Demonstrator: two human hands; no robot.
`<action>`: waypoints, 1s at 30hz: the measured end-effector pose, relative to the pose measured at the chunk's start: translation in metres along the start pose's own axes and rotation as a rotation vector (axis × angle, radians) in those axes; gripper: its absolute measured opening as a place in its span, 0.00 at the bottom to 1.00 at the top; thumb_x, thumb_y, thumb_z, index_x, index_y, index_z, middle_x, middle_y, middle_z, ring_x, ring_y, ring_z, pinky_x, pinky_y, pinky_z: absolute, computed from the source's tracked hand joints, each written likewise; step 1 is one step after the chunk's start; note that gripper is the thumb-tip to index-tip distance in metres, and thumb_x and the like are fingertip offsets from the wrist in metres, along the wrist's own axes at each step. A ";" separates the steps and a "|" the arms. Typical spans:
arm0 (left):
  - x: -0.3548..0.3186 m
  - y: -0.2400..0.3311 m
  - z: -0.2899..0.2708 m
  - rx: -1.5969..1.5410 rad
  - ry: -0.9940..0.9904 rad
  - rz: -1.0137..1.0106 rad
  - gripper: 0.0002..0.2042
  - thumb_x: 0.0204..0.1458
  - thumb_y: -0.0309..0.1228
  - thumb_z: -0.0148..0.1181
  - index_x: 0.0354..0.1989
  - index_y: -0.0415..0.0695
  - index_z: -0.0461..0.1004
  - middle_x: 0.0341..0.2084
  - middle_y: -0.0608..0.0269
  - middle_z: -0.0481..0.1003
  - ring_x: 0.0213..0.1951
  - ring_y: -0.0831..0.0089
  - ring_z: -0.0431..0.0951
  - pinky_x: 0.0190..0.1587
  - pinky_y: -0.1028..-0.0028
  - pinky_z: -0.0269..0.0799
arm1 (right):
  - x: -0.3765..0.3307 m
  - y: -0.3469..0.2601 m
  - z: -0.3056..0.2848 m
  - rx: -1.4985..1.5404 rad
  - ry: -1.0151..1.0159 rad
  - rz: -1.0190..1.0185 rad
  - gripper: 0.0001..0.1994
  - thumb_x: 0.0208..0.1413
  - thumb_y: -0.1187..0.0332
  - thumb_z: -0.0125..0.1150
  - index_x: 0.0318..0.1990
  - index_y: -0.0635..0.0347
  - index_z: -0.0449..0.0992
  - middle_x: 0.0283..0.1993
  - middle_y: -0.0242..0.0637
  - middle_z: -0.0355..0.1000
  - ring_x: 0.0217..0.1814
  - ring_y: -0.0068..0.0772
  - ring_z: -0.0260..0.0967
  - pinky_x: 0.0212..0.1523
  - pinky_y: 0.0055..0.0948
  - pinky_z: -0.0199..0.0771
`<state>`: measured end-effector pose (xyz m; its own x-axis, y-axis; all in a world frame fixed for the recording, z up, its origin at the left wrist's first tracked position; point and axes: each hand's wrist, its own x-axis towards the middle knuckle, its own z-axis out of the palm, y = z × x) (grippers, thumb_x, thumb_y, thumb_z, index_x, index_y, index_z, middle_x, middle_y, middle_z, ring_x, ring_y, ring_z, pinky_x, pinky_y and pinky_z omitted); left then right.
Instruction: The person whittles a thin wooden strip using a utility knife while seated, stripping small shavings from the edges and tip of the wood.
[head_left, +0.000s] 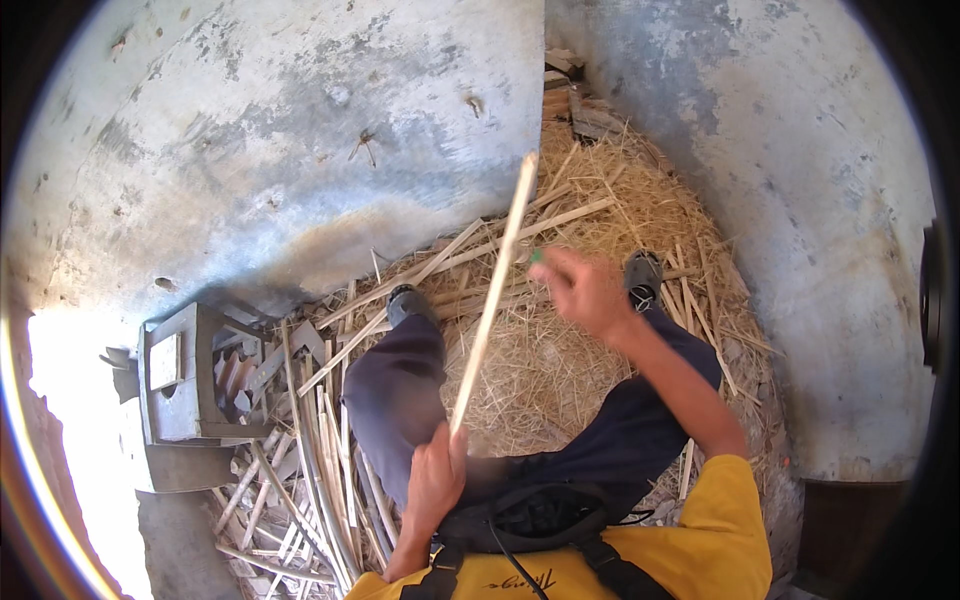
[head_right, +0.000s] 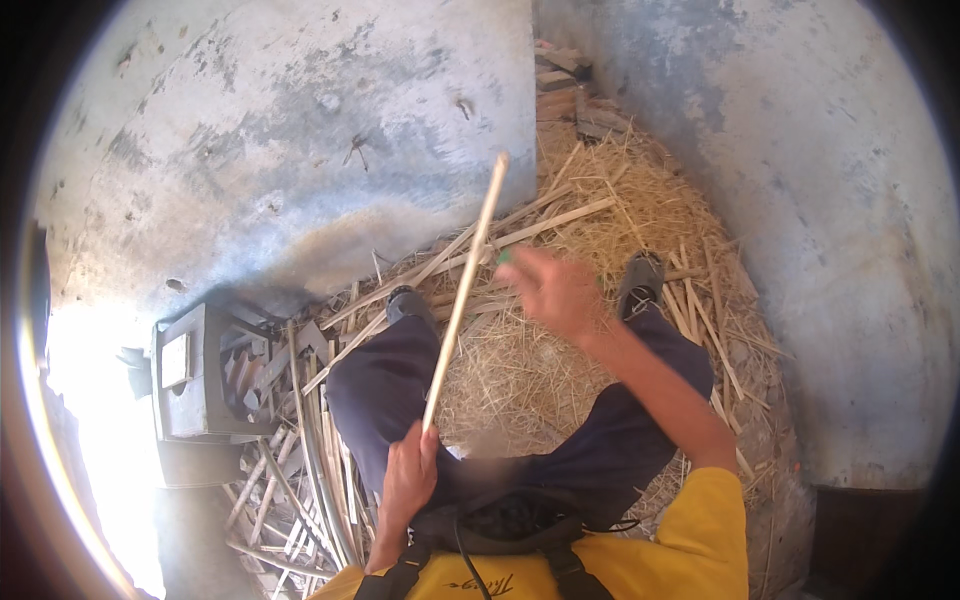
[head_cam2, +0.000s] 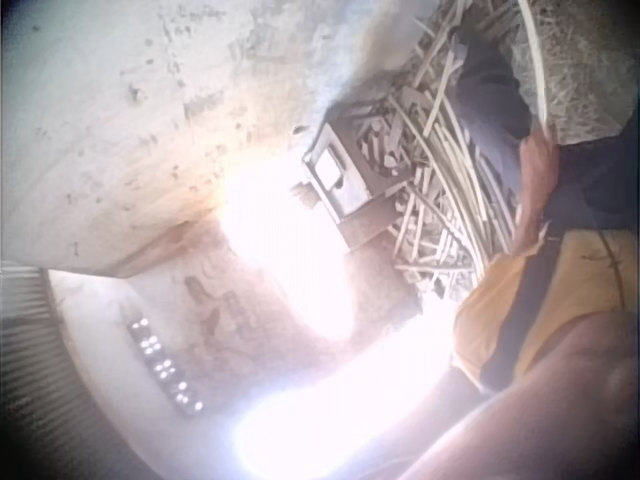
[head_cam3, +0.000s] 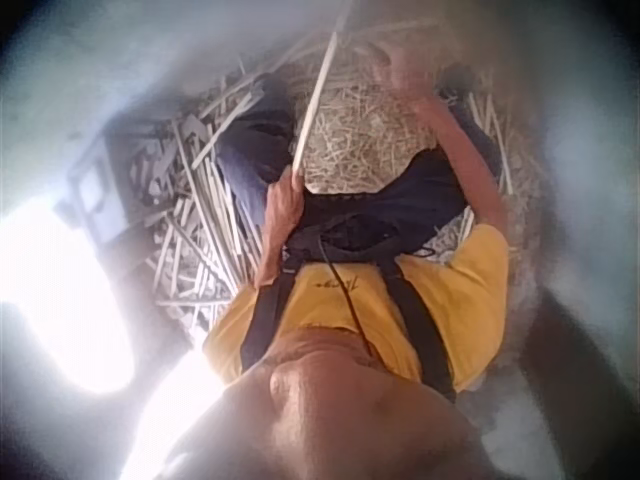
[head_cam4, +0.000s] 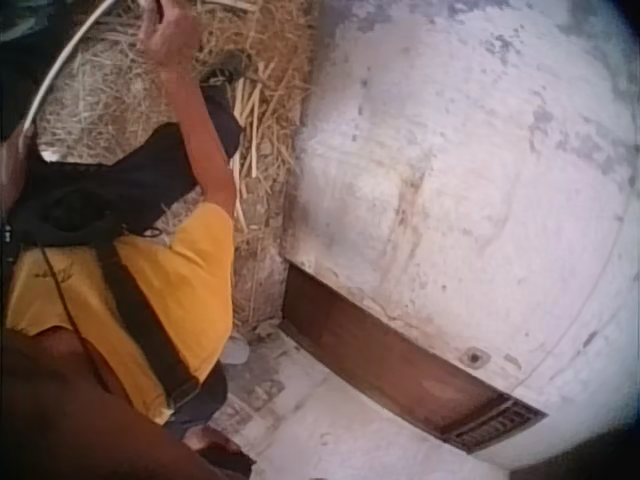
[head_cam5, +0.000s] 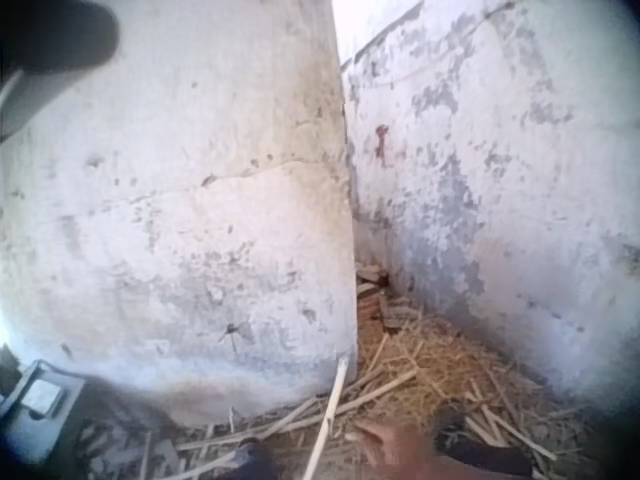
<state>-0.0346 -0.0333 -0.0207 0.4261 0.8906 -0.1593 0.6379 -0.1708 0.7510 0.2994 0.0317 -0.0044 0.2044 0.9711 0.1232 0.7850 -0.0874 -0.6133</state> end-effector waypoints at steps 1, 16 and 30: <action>-0.009 -0.002 0.000 -0.004 -0.016 0.011 0.20 0.78 0.41 0.46 0.37 0.36 0.70 0.24 0.35 0.71 0.33 0.28 0.74 0.34 0.44 0.64 | 0.007 0.010 -0.003 -0.006 0.133 -0.119 0.16 0.69 0.56 0.67 0.50 0.58 0.87 0.33 0.39 0.84 0.25 0.34 0.79 0.24 0.32 0.75; -0.033 -0.022 -0.016 0.059 -0.071 -0.066 0.17 0.74 0.40 0.54 0.37 0.37 0.70 0.21 0.31 0.74 0.30 0.26 0.76 0.33 0.36 0.67 | 0.051 0.043 -0.009 0.058 0.237 -0.078 0.19 0.74 0.53 0.62 0.50 0.61 0.88 0.21 0.31 0.73 0.17 0.24 0.61 0.21 0.35 0.59; -0.016 -0.007 -0.021 0.133 0.081 0.037 0.20 0.68 0.41 0.66 0.33 0.39 0.67 0.20 0.38 0.75 0.28 0.33 0.78 0.29 0.47 0.68 | 0.047 0.054 -0.056 1.237 0.506 0.150 0.17 0.73 0.53 0.63 0.55 0.58 0.77 0.23 0.17 0.59 0.17 0.11 0.50 0.18 0.18 0.50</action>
<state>-0.0598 -0.0377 -0.0098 0.4009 0.9129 -0.0771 0.7043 -0.2533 0.6631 0.3844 0.0605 0.0120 0.6442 0.7582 0.1010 -0.2484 0.3322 -0.9099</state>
